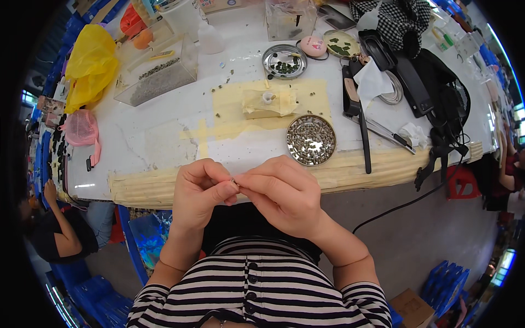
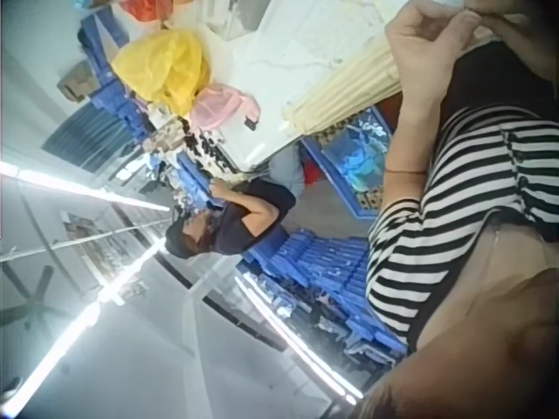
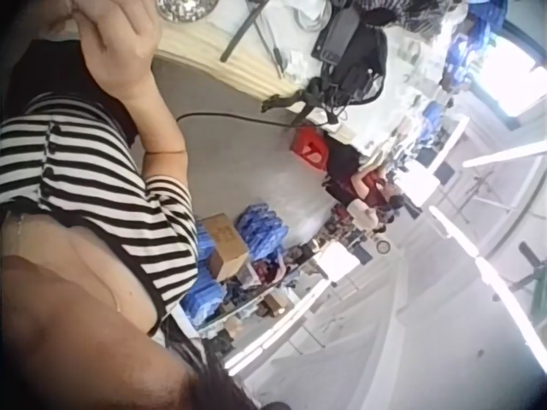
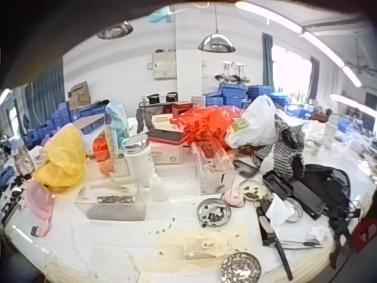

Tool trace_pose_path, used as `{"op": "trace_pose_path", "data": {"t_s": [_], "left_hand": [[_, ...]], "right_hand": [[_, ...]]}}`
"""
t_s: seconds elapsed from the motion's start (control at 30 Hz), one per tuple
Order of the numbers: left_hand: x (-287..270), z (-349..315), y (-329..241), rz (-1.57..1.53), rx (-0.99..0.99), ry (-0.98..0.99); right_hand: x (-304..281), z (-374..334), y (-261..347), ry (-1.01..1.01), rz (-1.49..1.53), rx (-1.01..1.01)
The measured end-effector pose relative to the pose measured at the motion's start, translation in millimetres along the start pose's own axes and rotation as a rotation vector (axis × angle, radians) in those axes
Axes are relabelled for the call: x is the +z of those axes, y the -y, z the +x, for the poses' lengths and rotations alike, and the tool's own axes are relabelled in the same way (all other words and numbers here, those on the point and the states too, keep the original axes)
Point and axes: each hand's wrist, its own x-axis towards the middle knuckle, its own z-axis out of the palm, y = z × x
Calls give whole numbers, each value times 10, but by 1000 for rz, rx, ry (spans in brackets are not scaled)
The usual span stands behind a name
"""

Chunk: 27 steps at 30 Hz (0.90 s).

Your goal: Assemble small toy or accessory components using tweezers at a workstation.

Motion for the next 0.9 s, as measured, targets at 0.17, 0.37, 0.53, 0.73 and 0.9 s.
{"op": "trace_pose_path", "data": {"t_s": [0.17,0.37,0.53,0.73,0.9], "left_hand": [[-48,49,15,-167,-32,135],[-25,27,28,238,354,155],[-43,-2,-83,684,529,139],[-36,-36,-68,826,660,73],[-18,-54,-59,811,655,31]], "right_hand": [[-38,-15,-19,114,372,228],[-42,-92,24,163,688,498],[-87,-95,40,222,808,708],[-94,-78,83,231,783,754],[-87,-75,107,221,698,715]]}}
